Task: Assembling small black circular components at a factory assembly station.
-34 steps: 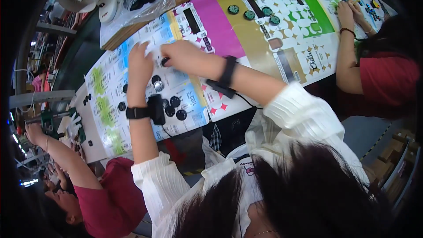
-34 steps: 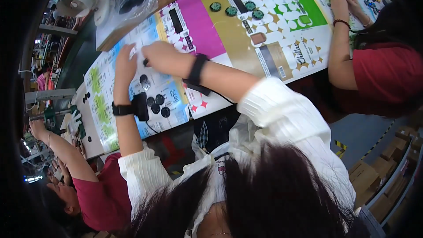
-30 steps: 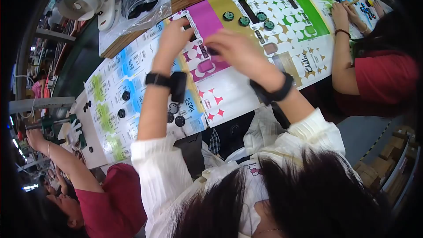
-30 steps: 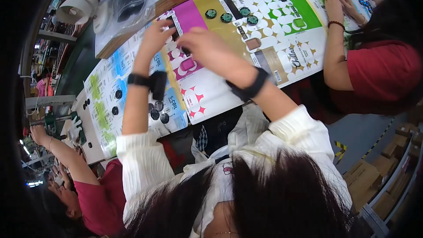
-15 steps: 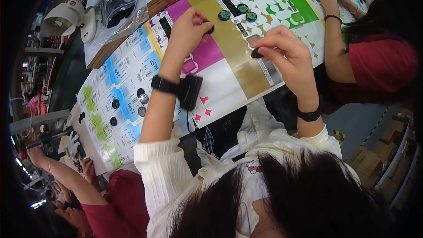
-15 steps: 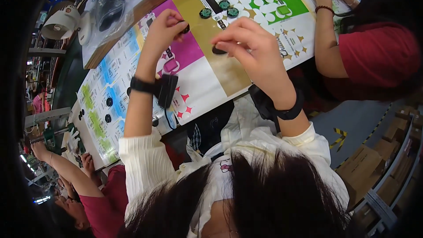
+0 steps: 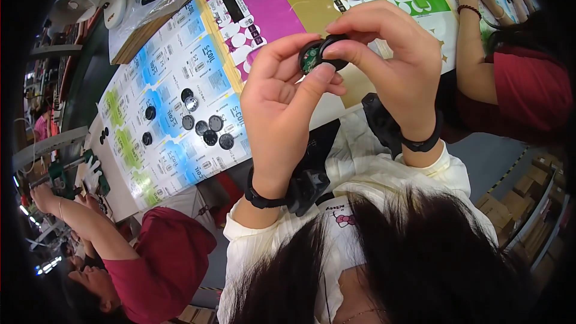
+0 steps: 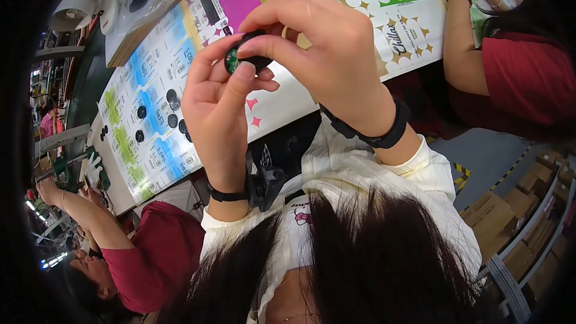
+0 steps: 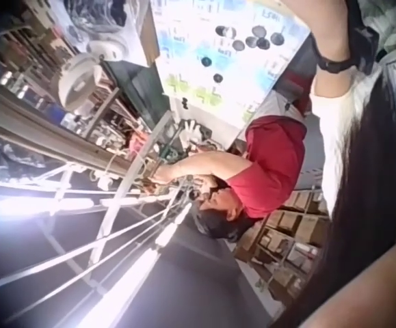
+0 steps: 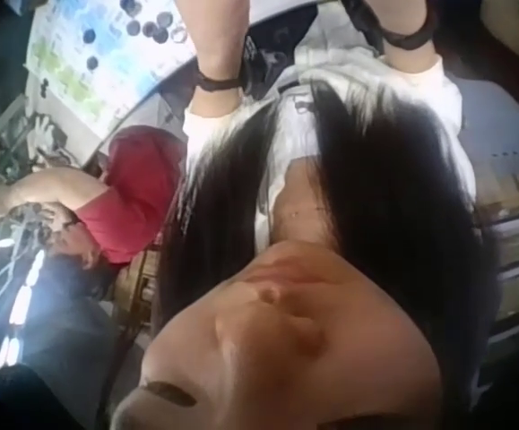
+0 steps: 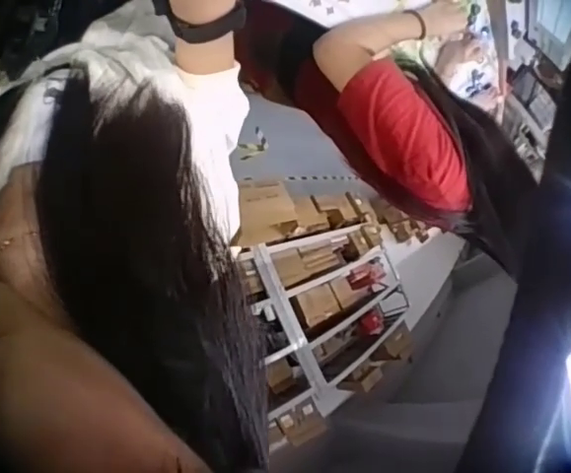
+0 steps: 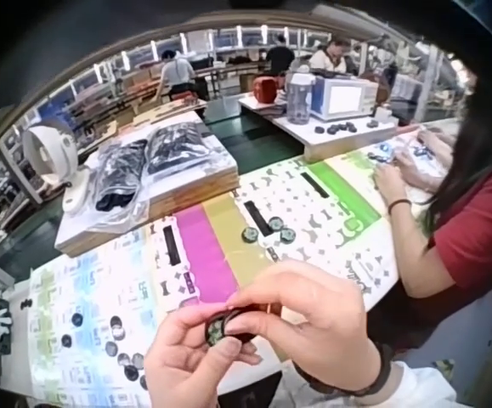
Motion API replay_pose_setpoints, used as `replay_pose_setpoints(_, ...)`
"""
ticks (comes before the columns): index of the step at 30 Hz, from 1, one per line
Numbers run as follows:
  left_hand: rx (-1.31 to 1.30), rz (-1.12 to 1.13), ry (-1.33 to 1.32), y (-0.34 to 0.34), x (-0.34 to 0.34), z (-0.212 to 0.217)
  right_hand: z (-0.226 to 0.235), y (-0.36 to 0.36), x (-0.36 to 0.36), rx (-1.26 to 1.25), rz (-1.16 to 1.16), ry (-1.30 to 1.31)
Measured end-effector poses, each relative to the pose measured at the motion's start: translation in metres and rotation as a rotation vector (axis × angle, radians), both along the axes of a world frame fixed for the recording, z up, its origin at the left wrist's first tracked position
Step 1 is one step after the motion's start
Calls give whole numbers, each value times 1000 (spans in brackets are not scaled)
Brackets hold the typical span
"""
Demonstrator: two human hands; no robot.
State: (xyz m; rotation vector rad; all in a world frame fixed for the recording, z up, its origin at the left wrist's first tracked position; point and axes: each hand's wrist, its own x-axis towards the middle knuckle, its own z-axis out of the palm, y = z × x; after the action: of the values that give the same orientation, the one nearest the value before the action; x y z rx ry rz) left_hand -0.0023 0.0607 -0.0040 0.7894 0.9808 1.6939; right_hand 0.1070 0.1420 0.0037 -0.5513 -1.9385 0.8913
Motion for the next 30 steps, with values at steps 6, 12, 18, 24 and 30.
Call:
replay_pose_setpoints(6, 115, 64, -51, -8, 7, 3, 4, -12, 6, 283, -25, -16)
replay_pose_setpoints(12, 15, 96, -58, -12, 12, 3, 2, -7, 18, 372, 20, -98)
replay_pose_setpoints(18, -48, 92, -111, -10, 6, 6, 2, -6, 27, 301, -78, 96)
replay_pose_setpoints(24, 22, 64, -131, -9, 3, -2, 5, -11, 28, 343, -1, -50)
replay_pose_setpoints(30, 15, 248, -90, -9, 5, -4, -8, -16, 11, 400, 22, -76)
